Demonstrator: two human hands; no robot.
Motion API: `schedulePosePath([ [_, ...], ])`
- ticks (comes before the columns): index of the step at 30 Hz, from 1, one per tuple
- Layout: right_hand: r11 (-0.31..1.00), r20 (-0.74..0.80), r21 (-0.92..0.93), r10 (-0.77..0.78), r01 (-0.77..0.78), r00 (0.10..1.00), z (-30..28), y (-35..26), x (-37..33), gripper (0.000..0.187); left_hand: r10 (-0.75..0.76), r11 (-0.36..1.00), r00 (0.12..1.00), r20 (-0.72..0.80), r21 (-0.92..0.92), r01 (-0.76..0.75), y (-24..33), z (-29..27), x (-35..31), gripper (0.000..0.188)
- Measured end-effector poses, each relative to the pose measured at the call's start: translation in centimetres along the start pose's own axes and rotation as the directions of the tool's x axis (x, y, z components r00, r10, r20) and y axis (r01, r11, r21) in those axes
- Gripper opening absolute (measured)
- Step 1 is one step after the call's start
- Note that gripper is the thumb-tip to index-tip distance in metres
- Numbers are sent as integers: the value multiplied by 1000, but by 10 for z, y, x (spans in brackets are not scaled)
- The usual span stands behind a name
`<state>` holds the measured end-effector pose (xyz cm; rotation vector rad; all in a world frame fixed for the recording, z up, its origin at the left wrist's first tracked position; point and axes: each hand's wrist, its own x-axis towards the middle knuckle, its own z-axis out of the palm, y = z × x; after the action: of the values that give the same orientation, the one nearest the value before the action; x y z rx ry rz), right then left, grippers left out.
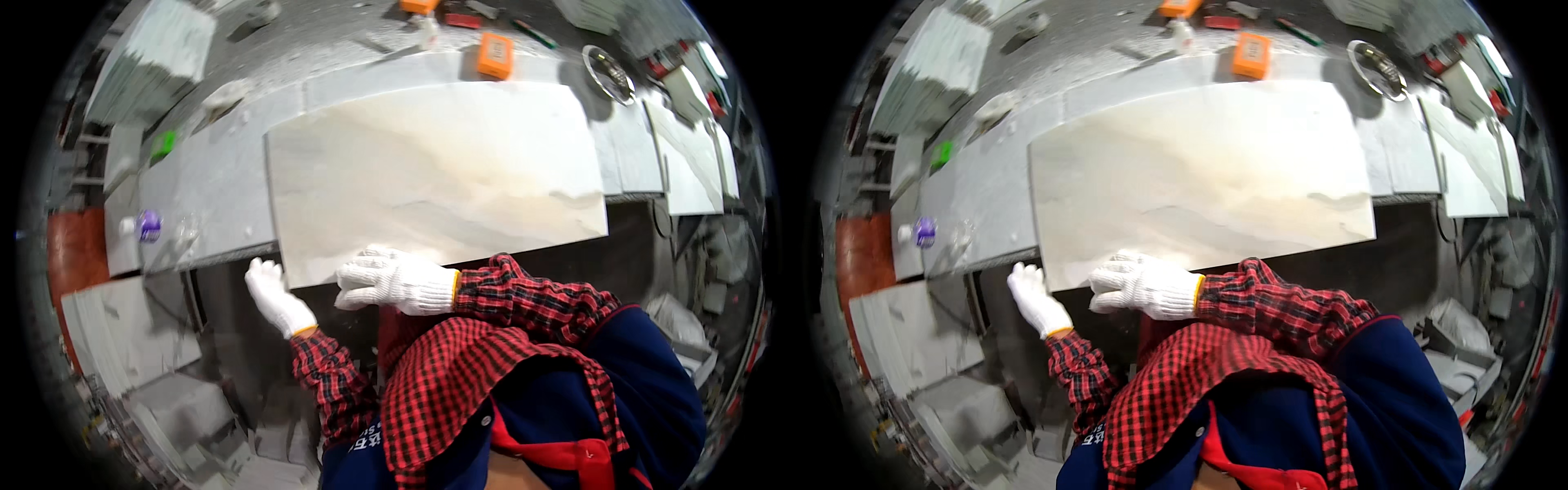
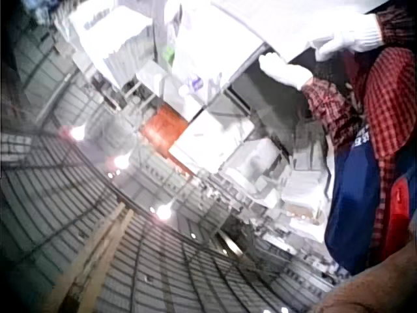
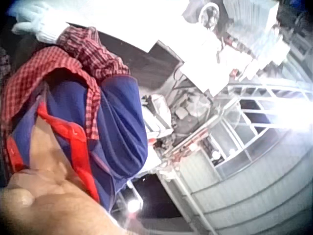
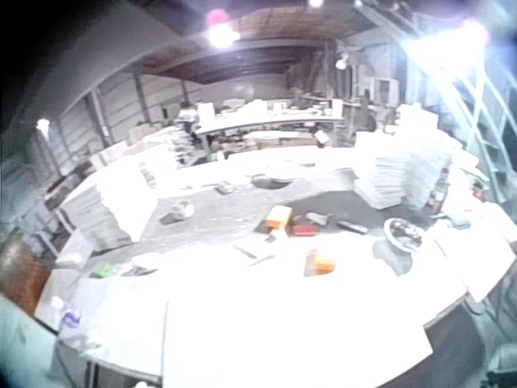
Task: The person picks up a white rectangular stone tile and places it on a workbench. They use a metal scraper to remove small imperfections from the tile's surface, repeatedly applying a liquid from a small bottle and scraping the same area.
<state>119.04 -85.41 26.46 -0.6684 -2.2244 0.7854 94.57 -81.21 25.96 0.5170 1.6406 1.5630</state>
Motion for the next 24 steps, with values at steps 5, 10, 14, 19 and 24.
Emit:
schedulePosePath([
  [5,956,-191,-106,249,-272,949,-82,-20,-39,36,44,999,999,29,-22,-44,-17,-7,3,57],
  [10,627,-624,-357,392,-692,676,-114,-23,-167,32,-87,994,996,-32,-64,85,-13,-26,4,65],
  [14,510,-776,-128,483,-851,406,-117,-16,-268,45,-103,994,994,-43,-51,101,-13,-37,10,63],
  [19,280,-776,-387,415,-879,474,-131,-25,-291,42,184,903,976,114,372,-214,-5,-9,3,48],
  [24,300,-933,-45,328,-953,147,-126,-18,-337,44,300,769,932,204,526,-362,0,-12,7,43],
])
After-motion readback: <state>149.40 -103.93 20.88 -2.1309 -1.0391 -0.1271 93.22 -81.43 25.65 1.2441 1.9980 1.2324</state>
